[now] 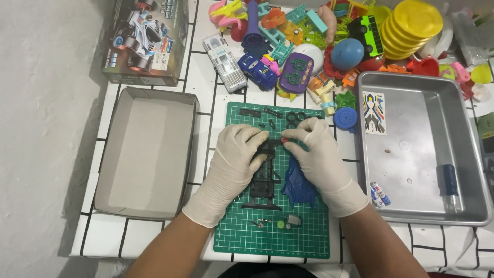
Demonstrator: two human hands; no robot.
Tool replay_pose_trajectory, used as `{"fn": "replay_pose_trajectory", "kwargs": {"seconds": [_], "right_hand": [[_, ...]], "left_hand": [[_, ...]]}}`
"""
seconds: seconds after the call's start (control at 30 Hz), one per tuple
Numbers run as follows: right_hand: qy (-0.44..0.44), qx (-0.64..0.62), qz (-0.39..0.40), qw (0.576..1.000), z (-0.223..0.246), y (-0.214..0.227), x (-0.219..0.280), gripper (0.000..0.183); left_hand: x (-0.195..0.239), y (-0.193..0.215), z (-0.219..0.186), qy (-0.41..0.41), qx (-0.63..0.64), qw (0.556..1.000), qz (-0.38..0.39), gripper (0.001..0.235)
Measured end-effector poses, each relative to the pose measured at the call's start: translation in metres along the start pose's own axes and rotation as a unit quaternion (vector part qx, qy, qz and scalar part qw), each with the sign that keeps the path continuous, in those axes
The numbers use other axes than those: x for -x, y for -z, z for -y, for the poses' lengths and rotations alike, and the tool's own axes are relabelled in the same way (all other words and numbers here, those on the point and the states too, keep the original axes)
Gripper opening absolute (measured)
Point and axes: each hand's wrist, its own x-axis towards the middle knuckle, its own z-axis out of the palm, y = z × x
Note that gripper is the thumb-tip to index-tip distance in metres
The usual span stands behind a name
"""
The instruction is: Assembling the chassis and small components of a plastic toy car model on a cutting mat.
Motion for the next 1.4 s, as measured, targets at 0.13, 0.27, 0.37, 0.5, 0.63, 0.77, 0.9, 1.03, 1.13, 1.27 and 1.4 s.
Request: {"fn": "replay_pose_trajectory", "kwargs": {"seconds": [0.13, 0.27, 0.37, 0.5, 0.63, 0.77, 0.9, 1.03, 1.13, 1.27, 1.4], "right_hand": [[-0.017, 0.009, 0.012, 1.0, -0.005, -0.005, -0.002, 0.016], [-0.032, 0.015, 0.022, 0.999, -0.007, -0.008, -0.003, 0.014], [-0.035, 0.018, 0.026, 0.999, -0.008, -0.007, -0.003, 0.014], [-0.043, 0.015, 0.029, 0.999, -0.003, -0.005, -0.003, 0.014], [-0.046, 0.02, 0.028, 0.998, -0.001, -0.005, -0.004, 0.015], [-0.028, 0.027, 0.027, 0.999, 0.003, -0.002, -0.004, 0.015], [-0.018, 0.032, 0.02, 0.999, 0.008, 0.001, -0.004, 0.016], [0.001, 0.033, 0.009, 0.999, 0.009, 0.0, -0.001, 0.016], [0.075, 0.039, 0.004, 0.996, 0.015, -0.003, 0.0, 0.014], [0.151, 0.034, -0.025, 0.988, 0.018, -0.012, 0.003, 0.015], [0.196, 0.033, -0.062, 0.978, 0.015, -0.011, 0.003, 0.026]], "left_hand": [[0.006, -0.009, 0.007, 0.007, -0.046, 0.998, 0.037, 0.043], [0.006, -0.011, 0.009, 0.022, -0.029, 0.998, 0.047, 0.038], [0.008, -0.016, 0.012, 0.022, -0.03, 0.998, 0.045, 0.036], [0.011, -0.024, 0.019, 0.023, -0.045, 0.997, 0.052, 0.036], [0.009, -0.018, 0.013, 0.027, -0.029, 0.998, 0.049, 0.034], [0.01, -0.02, 0.015, 0.038, -0.006, 0.998, 0.05, 0.034], [0.009, -0.021, 0.016, 0.035, -0.024, 0.998, 0.055, 0.037], [0.007, -0.018, 0.011, 0.031, -0.047, 0.997, 0.061, 0.042], [0.003, -0.016, 0.004, 0.016, -0.078, 0.997, -0.02, 0.036], [-0.001, -0.014, -0.003, 0.004, -0.03, 0.995, -0.096, 0.02], [-0.006, 0.008, -0.001, -0.015, -0.058, 0.989, -0.138, 0.019]]}}
